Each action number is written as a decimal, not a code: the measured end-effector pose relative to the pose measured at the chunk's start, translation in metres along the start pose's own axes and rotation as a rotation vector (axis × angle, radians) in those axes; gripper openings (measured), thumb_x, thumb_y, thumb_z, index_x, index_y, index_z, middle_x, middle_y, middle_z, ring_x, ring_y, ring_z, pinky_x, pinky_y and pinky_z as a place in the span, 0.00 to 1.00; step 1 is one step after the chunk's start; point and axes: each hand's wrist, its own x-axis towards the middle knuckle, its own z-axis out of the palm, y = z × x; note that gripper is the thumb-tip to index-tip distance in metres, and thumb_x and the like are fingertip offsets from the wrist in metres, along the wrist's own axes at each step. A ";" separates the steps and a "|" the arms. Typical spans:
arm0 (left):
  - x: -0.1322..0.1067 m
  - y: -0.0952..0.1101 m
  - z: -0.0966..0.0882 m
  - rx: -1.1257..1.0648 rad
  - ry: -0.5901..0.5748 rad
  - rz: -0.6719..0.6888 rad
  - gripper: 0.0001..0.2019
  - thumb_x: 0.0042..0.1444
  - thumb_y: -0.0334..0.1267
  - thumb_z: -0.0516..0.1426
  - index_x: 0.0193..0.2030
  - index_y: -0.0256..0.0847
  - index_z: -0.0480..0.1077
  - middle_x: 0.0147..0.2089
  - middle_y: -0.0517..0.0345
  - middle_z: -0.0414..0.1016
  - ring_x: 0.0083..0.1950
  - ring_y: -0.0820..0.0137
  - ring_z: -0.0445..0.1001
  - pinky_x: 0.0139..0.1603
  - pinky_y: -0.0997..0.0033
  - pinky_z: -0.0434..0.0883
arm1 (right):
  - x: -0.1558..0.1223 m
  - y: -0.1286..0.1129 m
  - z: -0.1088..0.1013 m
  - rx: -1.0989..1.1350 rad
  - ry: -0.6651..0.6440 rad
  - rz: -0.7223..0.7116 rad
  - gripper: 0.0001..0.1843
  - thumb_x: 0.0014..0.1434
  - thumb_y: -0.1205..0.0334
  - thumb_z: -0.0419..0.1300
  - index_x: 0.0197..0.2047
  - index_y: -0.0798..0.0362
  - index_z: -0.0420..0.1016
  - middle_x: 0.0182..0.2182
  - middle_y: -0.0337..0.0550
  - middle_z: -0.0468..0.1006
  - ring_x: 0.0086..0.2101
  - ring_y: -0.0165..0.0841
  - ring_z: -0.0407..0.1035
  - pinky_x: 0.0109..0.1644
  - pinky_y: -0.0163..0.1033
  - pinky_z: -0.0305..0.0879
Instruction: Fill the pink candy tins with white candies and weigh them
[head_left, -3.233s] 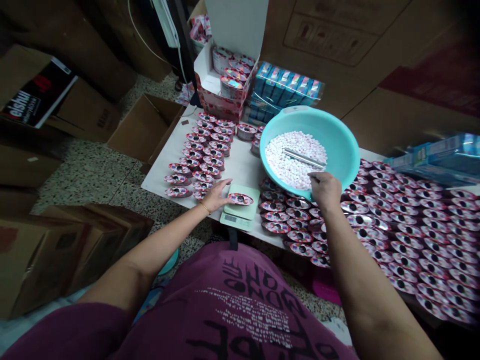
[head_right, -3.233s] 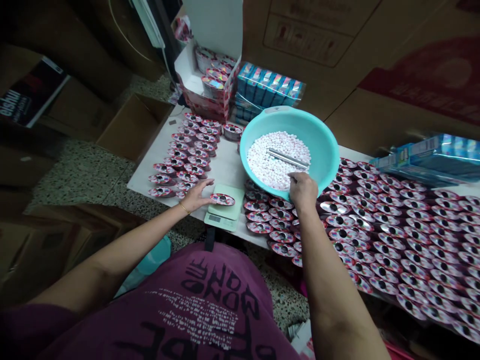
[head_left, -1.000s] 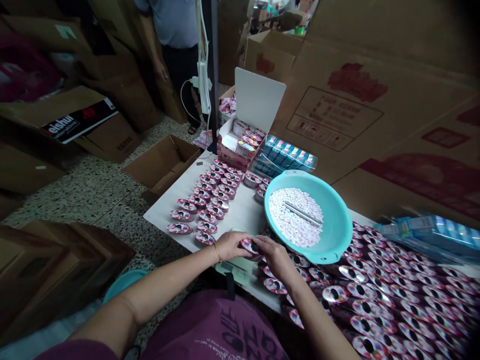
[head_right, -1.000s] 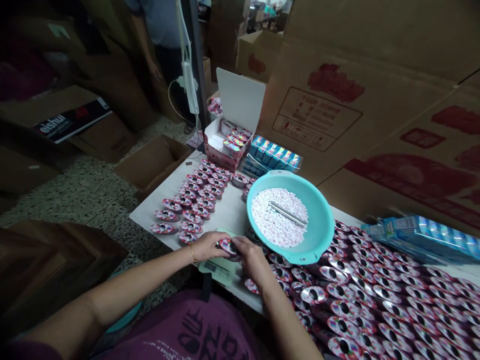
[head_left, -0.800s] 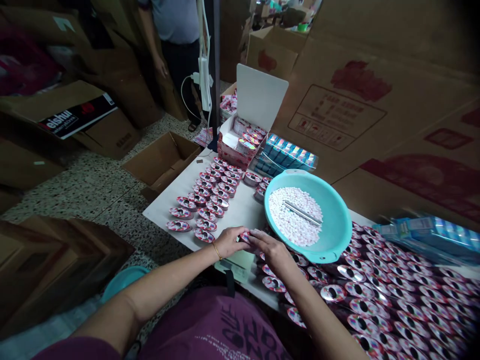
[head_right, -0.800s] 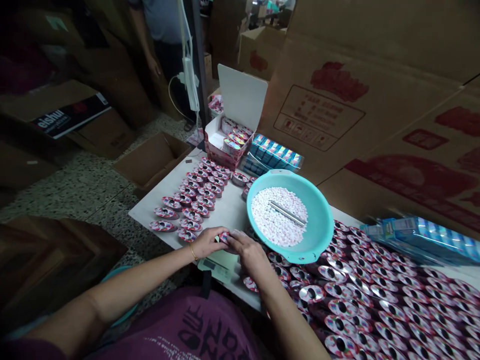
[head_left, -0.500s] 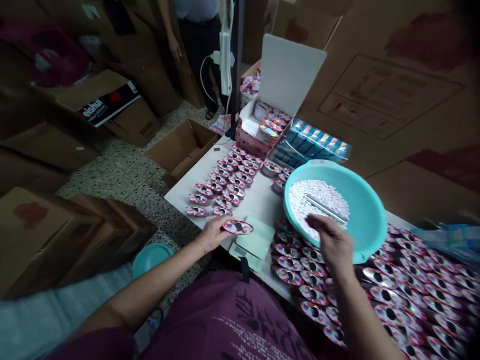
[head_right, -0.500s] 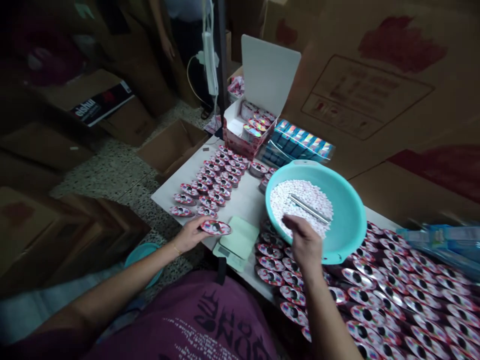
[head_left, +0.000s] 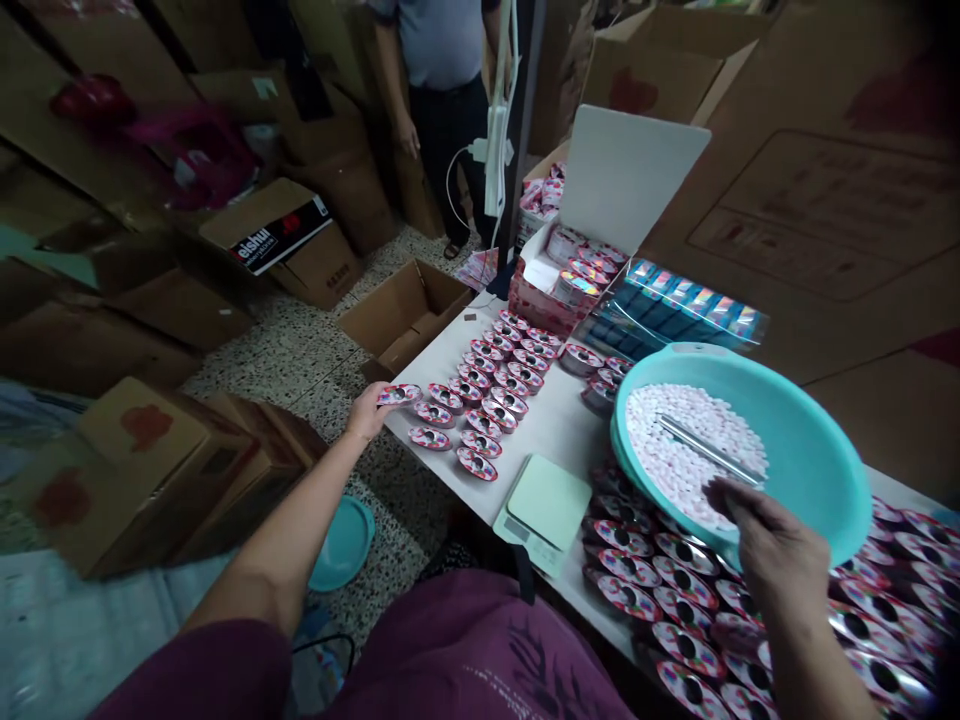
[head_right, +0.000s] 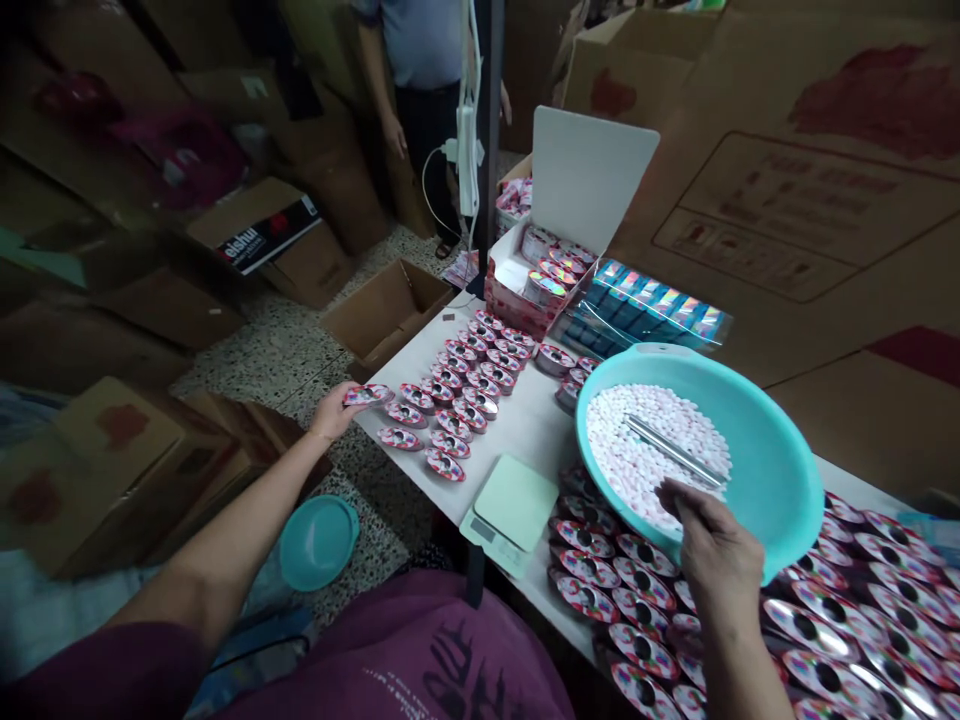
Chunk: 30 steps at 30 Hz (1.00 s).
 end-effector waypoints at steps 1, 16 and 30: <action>0.010 -0.006 0.005 0.021 -0.046 -0.013 0.17 0.44 0.37 0.57 0.43 0.37 0.66 0.42 0.53 0.70 0.43 0.65 0.69 0.47 0.66 0.66 | -0.001 -0.001 0.001 -0.005 0.009 0.011 0.21 0.41 0.50 0.62 0.36 0.56 0.75 0.34 0.45 0.77 0.37 0.40 0.72 0.52 0.50 0.64; 0.044 0.057 0.028 -0.013 0.041 0.142 0.24 0.46 0.27 0.49 0.53 0.33 0.62 0.52 0.45 0.65 0.53 0.63 0.65 0.56 0.61 0.61 | 0.050 0.057 -0.021 -0.403 -0.102 -0.150 0.16 0.49 0.58 0.52 0.38 0.55 0.75 0.34 0.47 0.77 0.36 0.38 0.72 0.45 0.47 0.67; 0.134 0.294 0.238 0.316 -0.368 0.473 0.13 0.53 0.27 0.48 0.41 0.39 0.71 0.54 0.45 0.59 0.53 0.55 0.58 0.48 0.55 0.60 | 0.051 0.059 -0.013 -0.736 -0.172 -0.416 0.20 0.52 0.71 0.44 0.41 0.56 0.73 0.37 0.46 0.75 0.36 0.34 0.69 0.41 0.39 0.65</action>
